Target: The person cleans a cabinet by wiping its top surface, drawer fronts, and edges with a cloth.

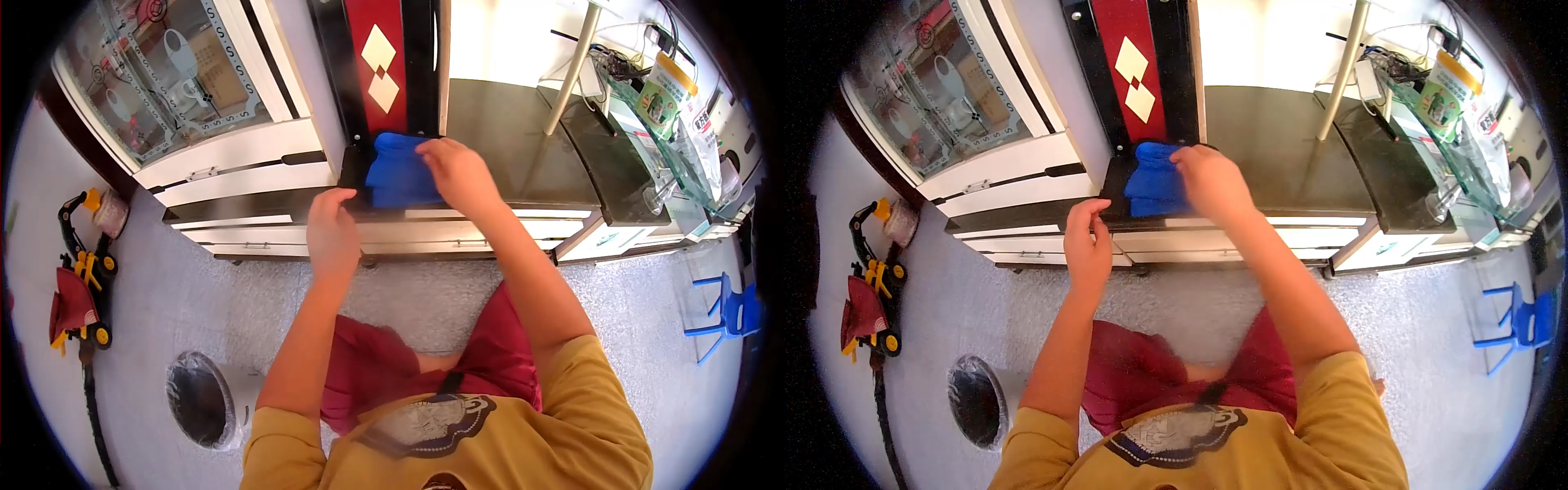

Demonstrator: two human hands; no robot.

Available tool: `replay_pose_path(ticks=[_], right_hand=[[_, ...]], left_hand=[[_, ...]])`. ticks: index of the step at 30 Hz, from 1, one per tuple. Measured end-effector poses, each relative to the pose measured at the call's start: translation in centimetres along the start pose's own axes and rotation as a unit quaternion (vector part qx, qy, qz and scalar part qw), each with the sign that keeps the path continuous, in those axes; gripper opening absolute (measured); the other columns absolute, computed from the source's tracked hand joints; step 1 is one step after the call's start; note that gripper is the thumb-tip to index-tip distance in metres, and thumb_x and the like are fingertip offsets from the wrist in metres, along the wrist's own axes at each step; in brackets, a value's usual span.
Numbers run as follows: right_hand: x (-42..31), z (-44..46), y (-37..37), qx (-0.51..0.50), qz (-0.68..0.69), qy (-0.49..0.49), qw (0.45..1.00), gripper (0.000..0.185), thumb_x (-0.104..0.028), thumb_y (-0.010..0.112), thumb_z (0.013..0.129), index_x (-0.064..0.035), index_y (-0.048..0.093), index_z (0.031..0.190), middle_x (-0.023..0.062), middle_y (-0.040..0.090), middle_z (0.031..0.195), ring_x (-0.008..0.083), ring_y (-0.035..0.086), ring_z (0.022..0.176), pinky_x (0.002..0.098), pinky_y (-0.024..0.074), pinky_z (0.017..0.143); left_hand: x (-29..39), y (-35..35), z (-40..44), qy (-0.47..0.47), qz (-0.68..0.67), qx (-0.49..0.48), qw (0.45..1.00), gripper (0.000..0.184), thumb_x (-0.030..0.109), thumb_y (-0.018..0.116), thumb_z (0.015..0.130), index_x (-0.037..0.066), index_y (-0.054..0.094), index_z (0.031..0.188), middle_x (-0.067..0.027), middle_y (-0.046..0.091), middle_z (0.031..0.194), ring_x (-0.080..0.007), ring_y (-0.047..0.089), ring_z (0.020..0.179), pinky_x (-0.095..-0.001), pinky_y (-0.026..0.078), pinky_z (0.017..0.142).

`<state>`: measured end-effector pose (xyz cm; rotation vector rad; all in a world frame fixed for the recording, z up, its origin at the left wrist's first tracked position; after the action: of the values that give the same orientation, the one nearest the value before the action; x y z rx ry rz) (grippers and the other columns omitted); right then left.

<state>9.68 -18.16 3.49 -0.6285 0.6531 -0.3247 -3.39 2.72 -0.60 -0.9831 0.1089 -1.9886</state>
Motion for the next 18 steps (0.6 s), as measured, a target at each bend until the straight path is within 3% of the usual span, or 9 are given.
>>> replay_pose_path(ticks=[2,3,4,9,15,18], right_hand=[[-0.3,-0.7,2.4,0.038,-0.044,-0.049,0.997,0.031,-0.026,0.073,0.097,-0.0108,0.074,0.124,0.0213,0.071,0.13,0.0419,0.067,0.118,0.05,0.0533,0.101],[-0.2,-1.3,4.6,0.005,-0.115,-0.077,0.99,0.038,-0.04,0.073,0.096,-0.0184,0.075,0.127,0.0199,0.067,0.139,0.0435,0.063,0.127,0.0533,0.0488,0.106],[-1.7,-2.3,6.0,0.007,-0.238,-0.119,0.964,0.039,-0.045,0.071,0.096,-0.0255,0.075,0.13,0.0182,0.067,0.142,0.043,0.062,0.13,0.0538,0.0453,0.109],[-3.0,-5.5,4.8,-0.011,-0.203,-0.154,0.967,0.04,-0.024,0.064,0.096,-0.0319,0.072,0.135,0.0096,0.065,0.146,0.0377,0.058,0.137,0.0519,0.0432,0.114],[3.0,-11.4,-5.6,0.017,-0.23,-0.115,0.966,0.058,-0.002,0.065,0.084,-0.0278,0.072,0.136,0.0038,0.063,0.151,0.0325,0.059,0.138,0.0517,0.0456,0.113],[6.9,-14.4,-11.3,-0.013,-0.315,-0.099,0.944,0.059,-0.004,0.068,0.084,-0.0272,0.072,0.138,0.0056,0.059,0.155,0.0343,0.056,0.14,0.0529,0.0422,0.115]], left_hand=[[1.4,0.9,0.7,0.04,-0.003,-0.001,0.999,0.035,-0.011,0.053,0.093,0.004,0.069,0.12,-0.0152,0.068,0.117,-0.0298,0.067,0.106,-0.0357,0.053,0.092],[2.1,1.5,1.1,0.06,-0.006,-0.003,0.998,0.034,-0.01,0.053,0.094,0.004,0.07,0.119,-0.0149,0.068,0.116,-0.0289,0.067,0.105,-0.0353,0.053,0.091],[2.5,1.7,1.6,0.062,-0.012,0.006,0.998,0.033,-0.009,0.053,0.094,0.004,0.07,0.119,-0.0147,0.069,0.116,-0.0284,0.067,0.105,-0.0351,0.053,0.091],[2.7,2.5,2.4,0.067,-0.03,0.02,0.997,0.029,-0.008,0.053,0.097,0.003,0.071,0.117,-0.0138,0.069,0.113,-0.0271,0.067,0.104,-0.034,0.053,0.092],[-0.3,0.8,1.2,0.022,0.0,-0.048,0.999,0.028,-0.01,0.053,0.097,0.002,0.074,0.112,-0.0119,0.072,0.111,-0.0258,0.069,0.104,-0.0328,0.053,0.092],[-1.9,0.6,0.4,0.029,0.003,-0.061,0.998,0.029,-0.011,0.053,0.097,0.003,0.074,0.111,-0.0121,0.072,0.112,-0.0253,0.069,0.103,-0.0324,0.053,0.091]])
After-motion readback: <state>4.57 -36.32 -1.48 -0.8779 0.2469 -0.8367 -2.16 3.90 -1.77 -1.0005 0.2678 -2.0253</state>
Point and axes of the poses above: each hand's wrist, its own z-axis towards the middle knuckle, its own y-axis out of the palm, x = y × z, the point moved 7 cm from there along z, towards the middle knuckle
